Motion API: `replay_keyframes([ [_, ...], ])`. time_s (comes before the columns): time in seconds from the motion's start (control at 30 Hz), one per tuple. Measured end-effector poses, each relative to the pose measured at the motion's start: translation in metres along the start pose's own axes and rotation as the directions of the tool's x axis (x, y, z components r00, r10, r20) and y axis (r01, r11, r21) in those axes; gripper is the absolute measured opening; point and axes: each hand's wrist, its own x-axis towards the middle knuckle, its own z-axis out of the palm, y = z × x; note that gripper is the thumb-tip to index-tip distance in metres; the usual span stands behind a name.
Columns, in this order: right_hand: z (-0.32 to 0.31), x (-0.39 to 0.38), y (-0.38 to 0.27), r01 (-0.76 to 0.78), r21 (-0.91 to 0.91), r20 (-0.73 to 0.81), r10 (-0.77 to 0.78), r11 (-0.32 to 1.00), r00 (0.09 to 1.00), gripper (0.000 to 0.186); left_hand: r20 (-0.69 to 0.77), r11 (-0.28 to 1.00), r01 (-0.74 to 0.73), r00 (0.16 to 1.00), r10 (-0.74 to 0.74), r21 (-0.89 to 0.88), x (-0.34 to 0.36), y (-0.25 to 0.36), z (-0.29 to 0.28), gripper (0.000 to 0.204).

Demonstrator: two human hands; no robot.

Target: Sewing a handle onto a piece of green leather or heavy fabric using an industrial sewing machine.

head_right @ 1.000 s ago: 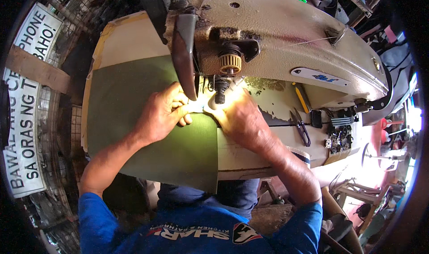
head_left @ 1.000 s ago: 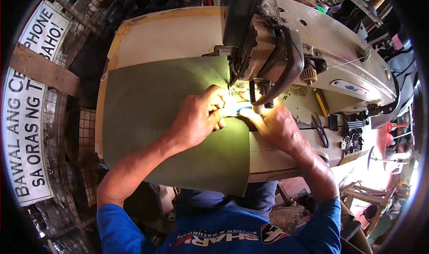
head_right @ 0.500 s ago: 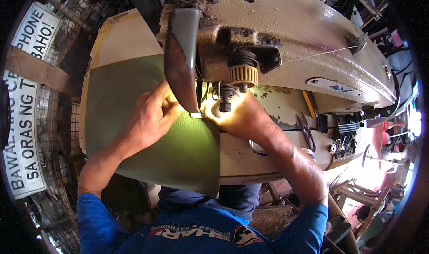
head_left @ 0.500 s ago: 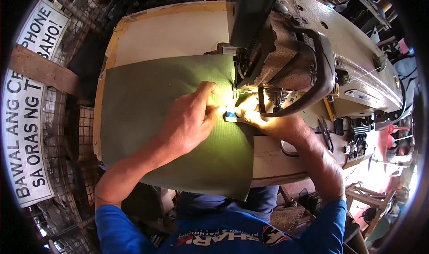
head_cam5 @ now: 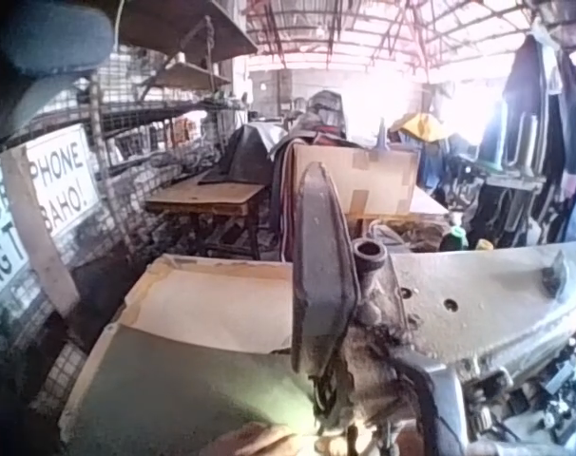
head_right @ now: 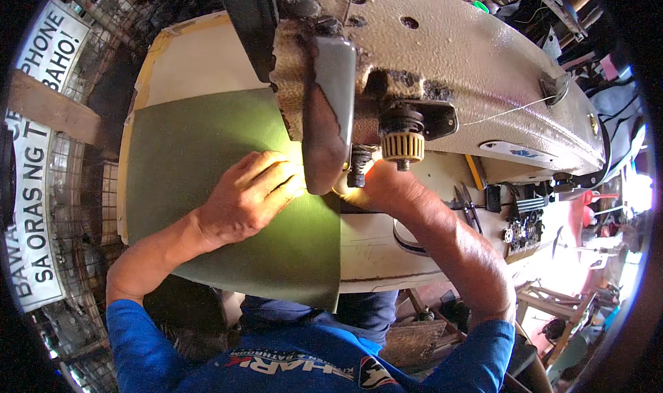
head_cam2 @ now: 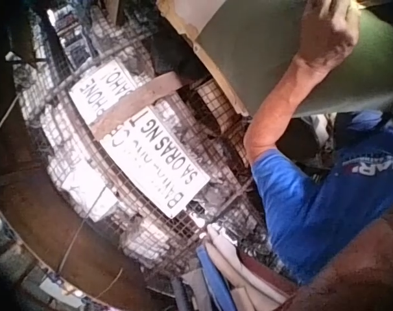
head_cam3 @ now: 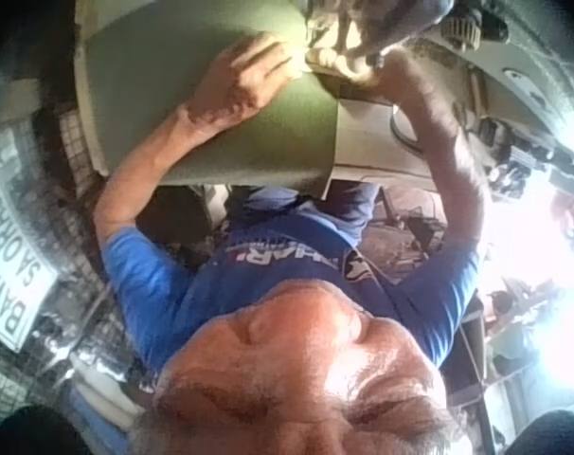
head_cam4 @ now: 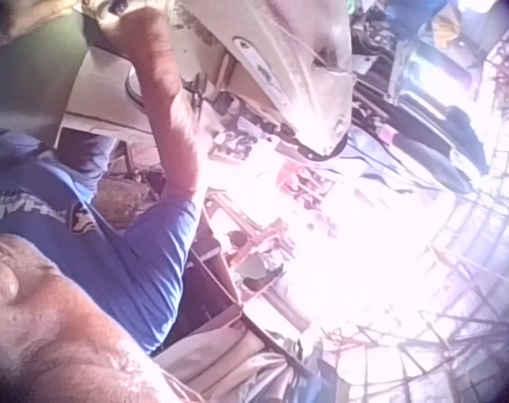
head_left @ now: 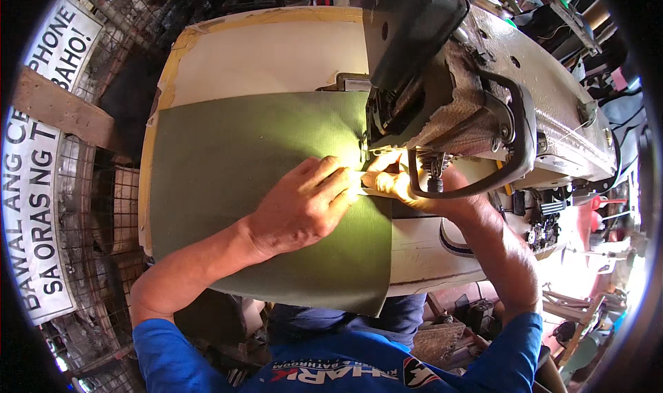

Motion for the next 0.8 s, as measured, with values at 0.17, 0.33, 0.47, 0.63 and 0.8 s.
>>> replay_keyframes([
  [0.17, -0.02, -0.009, -0.024, -0.362, 0.436, 0.094, 0.358, 0.824, 0.929, 0.018, 0.047, 1.0, -0.005, 0.999, 0.005, -0.002, 0.006, 0.003, -0.002, 0.02],
  [0.33, -0.054, 0.005, -0.045, -0.523, 0.297, 0.071, 0.528, 0.799, 0.847, 0.016, 0.045, 0.999, 0.036, 0.998, -0.036, 0.018, -0.002, 0.005, 0.002, 0.025],
  [0.47, -0.043, -0.005, -0.052, -0.278, 0.282, -0.075, 0.31, 0.918, 0.948, 0.027, -0.024, 0.992, 0.12, 0.992, -0.121, -0.036, -0.001, 0.009, 0.008, 0.023],
  [0.63, -0.044, -0.003, -0.047, -0.286, 0.385, 0.006, 0.307, 0.878, 0.952, 0.019, -0.032, 0.984, 0.177, 0.983, -0.178, -0.03, -0.002, 0.011, 0.004, 0.021],
  [0.8, -0.006, -0.033, -0.053, -0.36, 0.464, 0.152, 0.327, 0.81, 0.933, 0.012, -0.139, 0.974, 0.207, 0.966, -0.218, -0.087, -0.003, 0.01, 0.005, 0.018],
])
